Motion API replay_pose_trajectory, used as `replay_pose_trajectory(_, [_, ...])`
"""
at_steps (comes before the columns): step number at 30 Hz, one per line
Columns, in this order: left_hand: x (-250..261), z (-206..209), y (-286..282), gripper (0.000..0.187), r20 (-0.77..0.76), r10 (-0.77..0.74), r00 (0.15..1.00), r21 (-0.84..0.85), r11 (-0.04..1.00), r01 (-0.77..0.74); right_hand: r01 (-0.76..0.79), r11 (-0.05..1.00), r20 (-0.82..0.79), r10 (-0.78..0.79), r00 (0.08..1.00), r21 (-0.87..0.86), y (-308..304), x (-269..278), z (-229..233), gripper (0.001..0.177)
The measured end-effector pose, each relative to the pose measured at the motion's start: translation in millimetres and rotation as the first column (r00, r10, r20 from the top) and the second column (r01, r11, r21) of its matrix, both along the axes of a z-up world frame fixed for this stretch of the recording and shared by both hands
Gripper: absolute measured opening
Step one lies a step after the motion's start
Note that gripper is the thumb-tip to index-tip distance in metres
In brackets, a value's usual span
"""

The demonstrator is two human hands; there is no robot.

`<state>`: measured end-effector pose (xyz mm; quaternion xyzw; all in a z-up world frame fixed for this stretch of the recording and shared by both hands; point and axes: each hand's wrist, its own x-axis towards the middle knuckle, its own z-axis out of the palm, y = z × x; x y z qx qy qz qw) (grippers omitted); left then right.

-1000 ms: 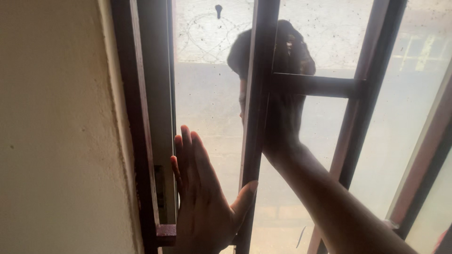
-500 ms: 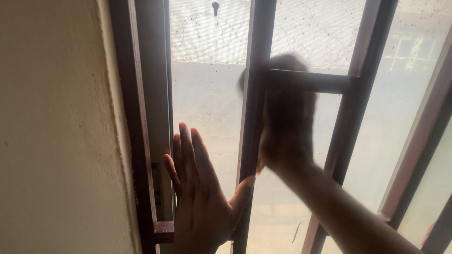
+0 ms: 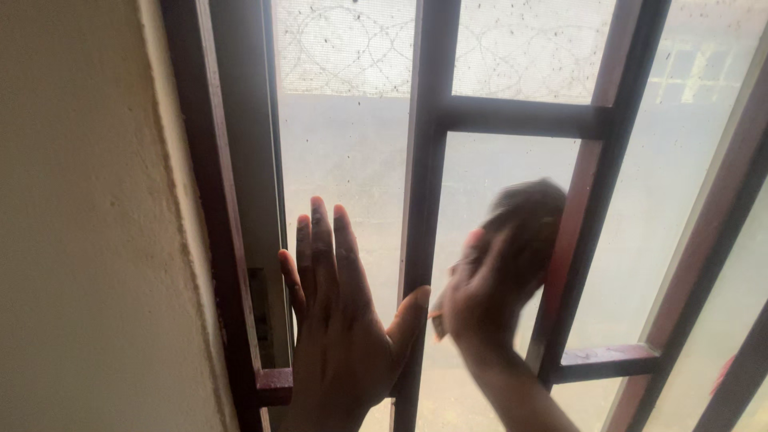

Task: The person wipes the metal window frame with a cloth. They then move to a table, dip the cloth into a yellow bowl of water, wring it out, and return to wipe the window frame again.

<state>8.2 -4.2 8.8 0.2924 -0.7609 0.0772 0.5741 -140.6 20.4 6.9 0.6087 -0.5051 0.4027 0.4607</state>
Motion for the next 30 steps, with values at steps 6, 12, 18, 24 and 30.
replay_pose_trajectory(6, [-4.6,-2.4,4.5,0.106,0.007,-0.007,1.000,-0.024,1.000,0.008,0.044,0.989,-0.185,-0.069,0.980,-0.140,1.8,-20.9,27.7,0.046])
replay_pose_trajectory(12, [-8.5,-2.7,11.7,0.096,0.026,0.017,1.000,-0.076,0.997,-0.015,0.062,0.980,-0.137,-0.089,0.987,-0.187,29.9,-10.8,-0.2,0.047])
replay_pose_trajectory(18, [-13.6,-21.0,24.3,0.075,0.014,0.009,1.000,-0.277,0.961,-0.005,-0.013,0.996,-0.054,0.008,0.998,-0.086,49.4,-11.3,-35.4,0.062])
replay_pose_trajectory(24, [-19.1,-23.6,59.6,0.056,0.039,-0.030,0.999,-0.163,0.986,0.036,-0.271,0.959,-0.062,0.276,0.959,0.089,94.8,-21.7,-44.3,0.046])
replay_pose_trajectory(30, [-54.9,17.4,98.6,0.066,-0.050,-0.033,0.998,-0.332,0.943,0.014,-0.159,0.964,0.182,0.199,0.963,-0.212,176.8,-74.5,-7.0,0.037])
